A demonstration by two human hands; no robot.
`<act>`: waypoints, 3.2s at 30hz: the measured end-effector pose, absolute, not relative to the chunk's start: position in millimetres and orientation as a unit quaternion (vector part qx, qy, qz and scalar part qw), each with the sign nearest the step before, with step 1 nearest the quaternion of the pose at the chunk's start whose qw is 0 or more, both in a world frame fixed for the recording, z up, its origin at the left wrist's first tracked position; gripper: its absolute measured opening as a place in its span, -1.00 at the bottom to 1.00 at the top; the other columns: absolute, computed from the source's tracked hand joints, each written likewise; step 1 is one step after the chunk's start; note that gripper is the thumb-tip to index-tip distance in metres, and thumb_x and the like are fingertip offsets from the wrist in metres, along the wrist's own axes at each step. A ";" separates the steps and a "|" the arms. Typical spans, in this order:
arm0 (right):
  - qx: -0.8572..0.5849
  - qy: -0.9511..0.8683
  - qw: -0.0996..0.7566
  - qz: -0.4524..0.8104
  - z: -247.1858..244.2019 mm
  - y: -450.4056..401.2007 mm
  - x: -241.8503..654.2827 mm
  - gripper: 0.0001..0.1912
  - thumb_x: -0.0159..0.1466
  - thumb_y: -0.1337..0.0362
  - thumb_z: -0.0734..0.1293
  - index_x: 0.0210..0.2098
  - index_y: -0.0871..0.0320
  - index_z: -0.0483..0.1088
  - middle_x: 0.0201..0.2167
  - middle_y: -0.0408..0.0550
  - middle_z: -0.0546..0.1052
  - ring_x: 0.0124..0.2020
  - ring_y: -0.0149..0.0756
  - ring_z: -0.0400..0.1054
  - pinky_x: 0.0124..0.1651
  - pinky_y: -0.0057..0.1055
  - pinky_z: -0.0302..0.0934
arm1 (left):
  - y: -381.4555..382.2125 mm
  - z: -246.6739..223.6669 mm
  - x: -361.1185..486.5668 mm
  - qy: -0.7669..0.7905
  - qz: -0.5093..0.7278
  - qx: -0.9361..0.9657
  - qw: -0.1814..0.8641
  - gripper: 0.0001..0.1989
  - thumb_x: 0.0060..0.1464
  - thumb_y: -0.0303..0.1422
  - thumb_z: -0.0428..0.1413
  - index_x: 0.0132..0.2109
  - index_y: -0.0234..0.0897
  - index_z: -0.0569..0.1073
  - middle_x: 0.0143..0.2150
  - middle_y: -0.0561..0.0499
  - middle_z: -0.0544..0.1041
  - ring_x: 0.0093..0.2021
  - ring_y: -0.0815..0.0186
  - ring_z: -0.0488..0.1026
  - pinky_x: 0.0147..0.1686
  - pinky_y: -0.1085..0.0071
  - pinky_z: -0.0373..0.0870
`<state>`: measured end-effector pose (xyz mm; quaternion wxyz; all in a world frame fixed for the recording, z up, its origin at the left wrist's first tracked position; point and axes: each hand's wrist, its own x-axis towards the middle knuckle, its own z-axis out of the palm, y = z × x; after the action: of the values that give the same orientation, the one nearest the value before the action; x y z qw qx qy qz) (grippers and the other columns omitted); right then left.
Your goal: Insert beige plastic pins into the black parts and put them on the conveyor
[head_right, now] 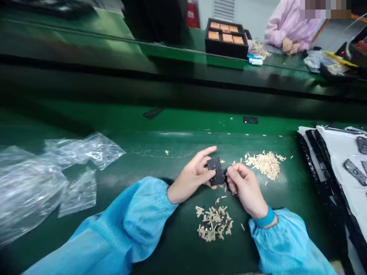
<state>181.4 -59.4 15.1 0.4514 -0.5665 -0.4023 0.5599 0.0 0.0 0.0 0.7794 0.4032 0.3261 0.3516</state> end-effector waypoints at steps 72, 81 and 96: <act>-0.554 -0.683 0.459 0.126 13.2 -70.1 180.5 -0.78 0.35 0.42 0.35 -0.05 0.06 0.52 -0.26 0.01 0.60 -0.33 -0.23 0.50 -0.28 -0.28 0.44 | -10.9 9.3 13.0 0.360 0.417 0.340 0.762 -0.52 -0.06 -0.16 0.41 -0.18 -0.28 0.34 -0.21 0.04 0.44 -0.21 0.35 0.50 -0.32 0.45 0.62; -0.607 -0.519 0.488 0.352 17.9 -61.3 179.0 -0.78 0.37 0.11 0.36 -0.31 0.13 0.45 -0.57 -0.21 0.38 -0.57 -0.40 0.25 -0.52 -0.48 0.21 | -16.2 0.3 15.5 0.375 0.400 0.431 0.717 -0.68 0.02 -0.27 0.35 -0.21 -0.27 0.39 -0.26 0.05 0.46 -0.31 0.33 0.54 -0.32 0.32 0.64; -0.567 -0.624 0.449 0.294 11.5 -64.5 186.5 -0.85 0.39 0.26 0.34 -0.07 0.09 0.50 -0.43 -0.12 0.50 -0.47 -0.33 0.38 -0.40 -0.39 0.30 | -11.8 8.7 12.8 0.363 0.384 0.392 0.753 -0.62 -0.05 -0.26 0.39 -0.24 -0.30 0.38 -0.30 0.06 0.47 -0.27 0.33 0.53 -0.34 0.37 0.65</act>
<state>186.5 -64.5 11.5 0.4494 -0.5675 -0.6243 0.2937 12.8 -11.8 8.7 0.7531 0.3919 0.3631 0.3840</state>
